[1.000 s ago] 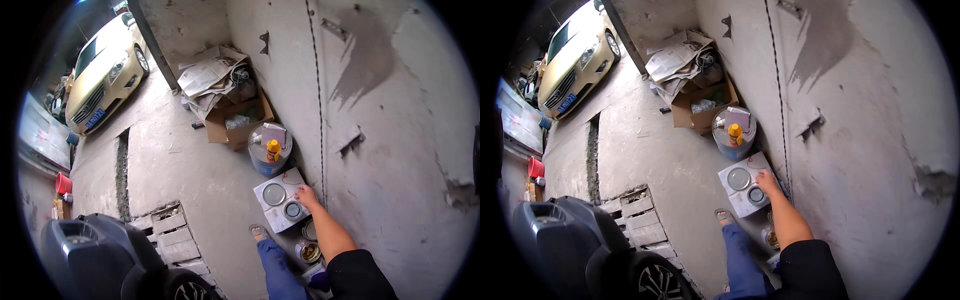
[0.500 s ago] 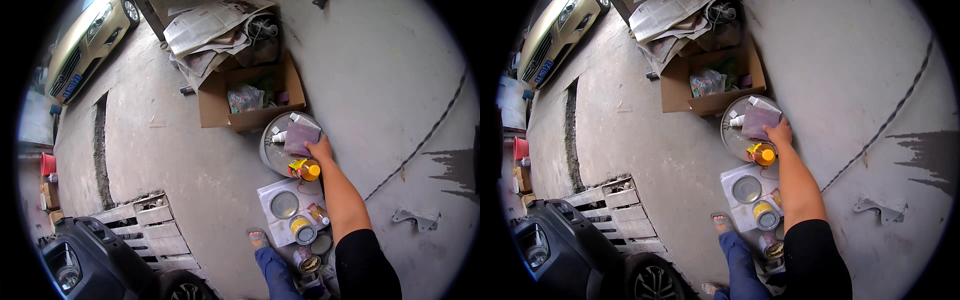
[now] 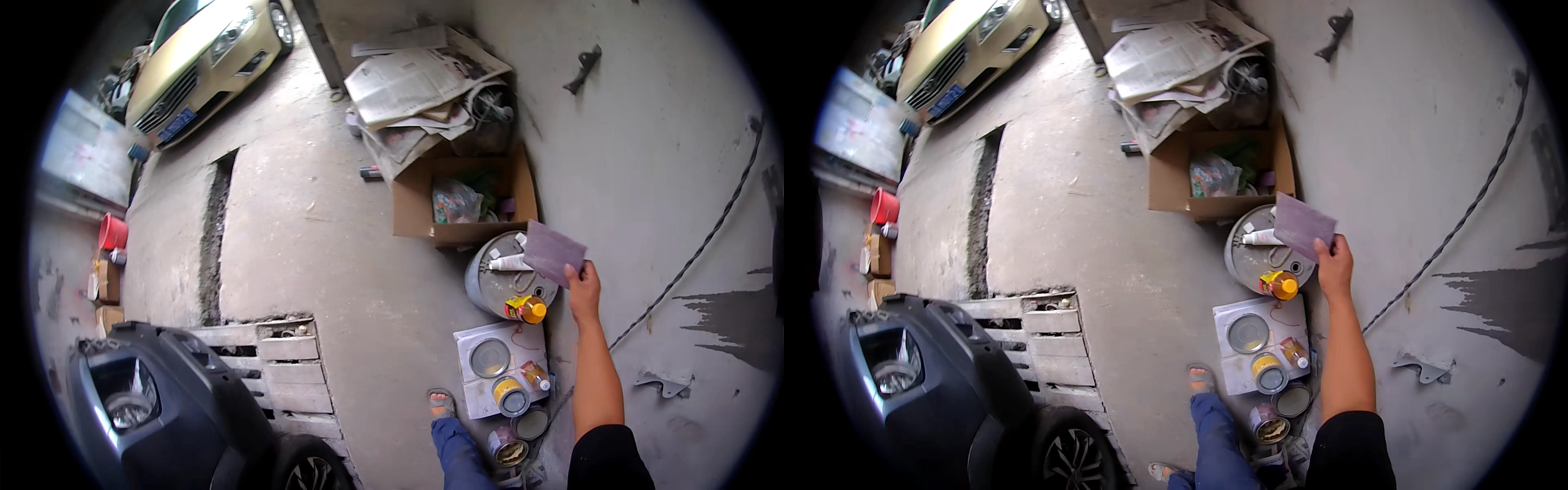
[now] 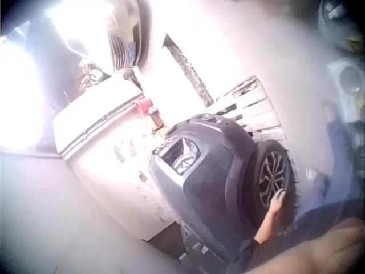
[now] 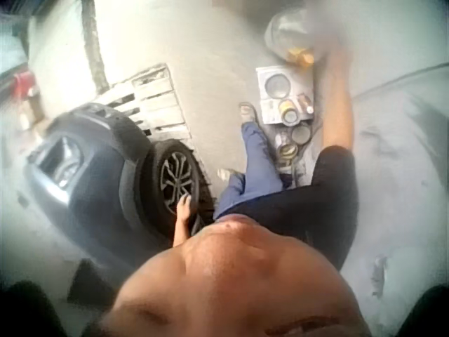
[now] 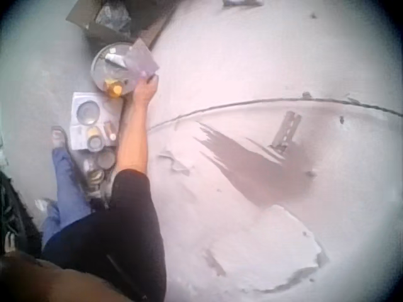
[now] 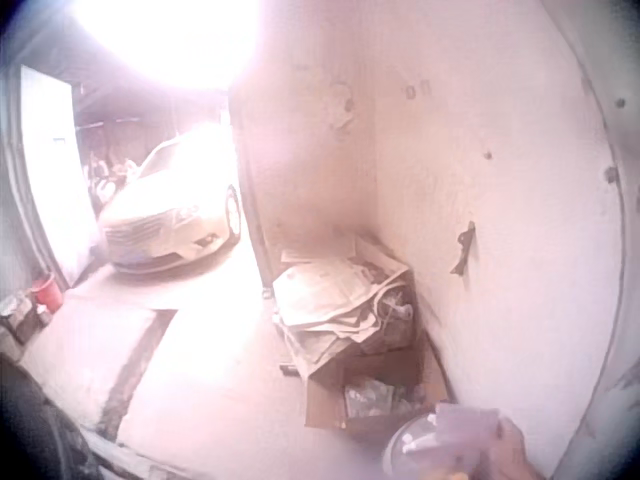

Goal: The person sands the front fender of a dark gray car using a purple sanding block, then wipes the area with a purple cloth. The person briefly uses a metal rod to tap the panel and walks to retrieve a tool before returning to sand and wipe the fender again.

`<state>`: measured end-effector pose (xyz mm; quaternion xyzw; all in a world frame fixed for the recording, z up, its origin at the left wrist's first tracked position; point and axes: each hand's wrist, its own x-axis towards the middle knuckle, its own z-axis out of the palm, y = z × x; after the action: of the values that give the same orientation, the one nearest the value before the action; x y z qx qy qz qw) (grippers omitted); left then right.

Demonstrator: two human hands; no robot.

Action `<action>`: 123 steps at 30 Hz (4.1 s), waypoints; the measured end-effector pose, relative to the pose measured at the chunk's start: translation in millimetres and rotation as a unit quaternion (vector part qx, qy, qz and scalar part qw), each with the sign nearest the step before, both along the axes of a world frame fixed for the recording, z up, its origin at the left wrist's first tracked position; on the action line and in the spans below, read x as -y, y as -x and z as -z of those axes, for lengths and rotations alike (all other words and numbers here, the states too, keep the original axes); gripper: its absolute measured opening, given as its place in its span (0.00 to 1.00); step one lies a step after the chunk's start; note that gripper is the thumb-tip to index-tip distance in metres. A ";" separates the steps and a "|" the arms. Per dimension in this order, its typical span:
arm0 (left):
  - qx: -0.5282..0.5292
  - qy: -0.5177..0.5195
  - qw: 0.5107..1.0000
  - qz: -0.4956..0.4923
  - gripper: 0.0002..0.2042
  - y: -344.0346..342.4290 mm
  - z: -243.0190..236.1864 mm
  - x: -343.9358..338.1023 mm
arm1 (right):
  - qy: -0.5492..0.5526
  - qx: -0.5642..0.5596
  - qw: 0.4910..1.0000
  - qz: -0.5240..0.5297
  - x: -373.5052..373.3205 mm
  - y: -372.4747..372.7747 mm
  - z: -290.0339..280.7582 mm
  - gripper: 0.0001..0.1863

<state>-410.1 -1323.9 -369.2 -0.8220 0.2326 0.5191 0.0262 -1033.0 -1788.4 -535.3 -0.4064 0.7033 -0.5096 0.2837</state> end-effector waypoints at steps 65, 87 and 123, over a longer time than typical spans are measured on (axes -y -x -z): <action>0.672 0.060 0.542 0.502 0.46 -254.4 -153.4 -821.2 | -0.321 0.349 0.660 -0.582 -1148.1 -536.8 -180.5 0.15; 0.716 0.076 0.505 0.476 0.43 -245.6 -166.5 -800.0 | -0.298 0.522 0.681 -0.418 -1377.1 -475.1 -75.8 0.18; -0.158 0.327 0.907 -0.213 0.09 -128.1 26.0 -978.1 | -0.258 0.442 0.764 -0.393 -1387.2 -556.9 -36.9 0.33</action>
<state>-282.1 -345.8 -395.2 -0.7216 0.2099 0.5301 -0.3927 -476.1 -401.2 -498.4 -0.2883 0.3835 -0.2765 0.8327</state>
